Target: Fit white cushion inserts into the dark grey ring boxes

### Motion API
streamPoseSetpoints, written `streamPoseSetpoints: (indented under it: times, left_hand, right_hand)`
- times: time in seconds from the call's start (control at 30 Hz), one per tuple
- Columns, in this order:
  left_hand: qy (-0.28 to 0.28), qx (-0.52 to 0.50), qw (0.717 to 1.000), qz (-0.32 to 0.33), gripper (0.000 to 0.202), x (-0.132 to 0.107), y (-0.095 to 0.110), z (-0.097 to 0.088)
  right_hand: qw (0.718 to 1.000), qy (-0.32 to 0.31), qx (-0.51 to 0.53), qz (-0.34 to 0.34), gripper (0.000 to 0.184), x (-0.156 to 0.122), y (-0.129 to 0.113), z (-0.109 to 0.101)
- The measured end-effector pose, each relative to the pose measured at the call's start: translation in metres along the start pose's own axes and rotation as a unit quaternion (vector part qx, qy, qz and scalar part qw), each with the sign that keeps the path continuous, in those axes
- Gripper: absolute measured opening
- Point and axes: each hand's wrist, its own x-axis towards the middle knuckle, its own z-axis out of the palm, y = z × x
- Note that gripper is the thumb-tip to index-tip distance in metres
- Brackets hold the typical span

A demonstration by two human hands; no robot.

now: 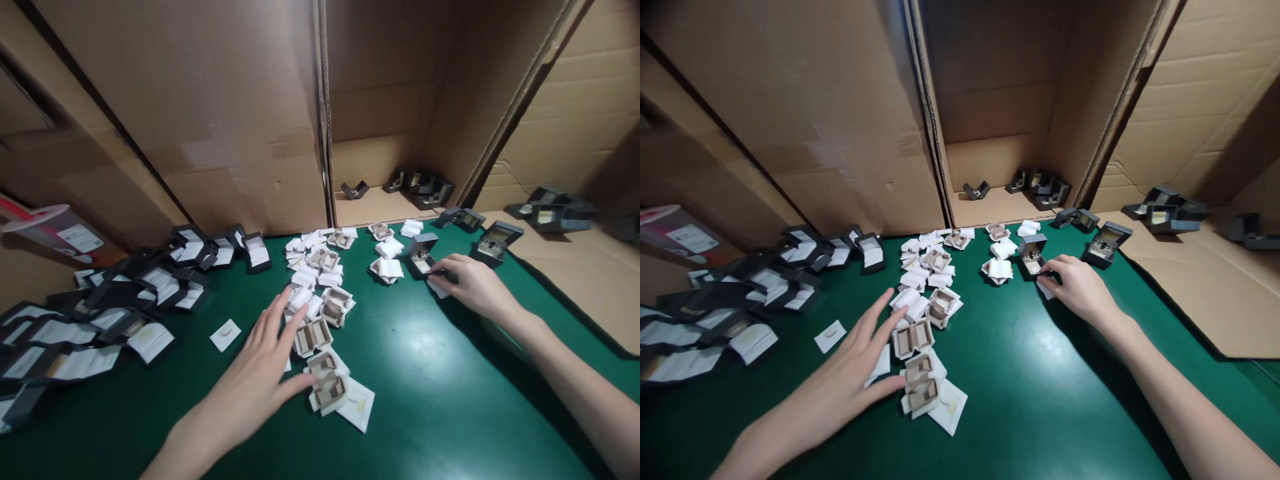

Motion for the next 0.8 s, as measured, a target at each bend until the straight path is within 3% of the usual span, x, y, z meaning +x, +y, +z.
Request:
streamPoseSetpoints:
  times: [0.1, 0.2, 0.33, 0.43, 0.53, 0.63, 0.8]
  left_hand:
    - [0.006, -0.006, 0.994, 0.107, 0.08, 0.003, 0.015, 0.026]
    - [0.041, 0.014, 0.973, 0.228, 0.076, 0.02, 0.027, 0.044]
    - [0.095, 0.039, 0.962, 0.251, 0.066, 0.061, 0.044, 0.057]
    - [0.204, 0.051, 0.94, 0.267, 0.055, 0.096, 0.057, 0.062]
    - [0.329, 0.062, 0.889, 0.312, 0.028, 0.122, 0.066, 0.065]
    - [0.377, 0.071, 0.859, 0.339, 0.019, 0.131, 0.066, 0.064]
    - [0.398, 0.099, 0.849, 0.334, 0.022, 0.127, 0.057, 0.06]
  right_hand:
    - [0.999, -0.025, 0.018, 0.015, 0.025, -0.003, -0.01, -0.002]
    - [0.998, -0.049, 0.03, 0.004, 0.02, -0.006, -0.02, -0.003]
    - [0.998, -0.062, 0.019, -0.004, 0.017, -0.009, -0.031, -0.005]
    - [0.998, -0.068, 0.012, 0.001, 0.016, -0.009, -0.034, -0.007]
    - [0.997, -0.071, 0.015, 0.004, 0.017, -0.008, -0.035, -0.008]
    - [0.998, -0.058, 0.03, 0.013, 0.019, -0.009, -0.037, -0.012]
    - [0.997, -0.041, 0.037, 0.058, 0.024, -0.013, -0.03, -0.029]
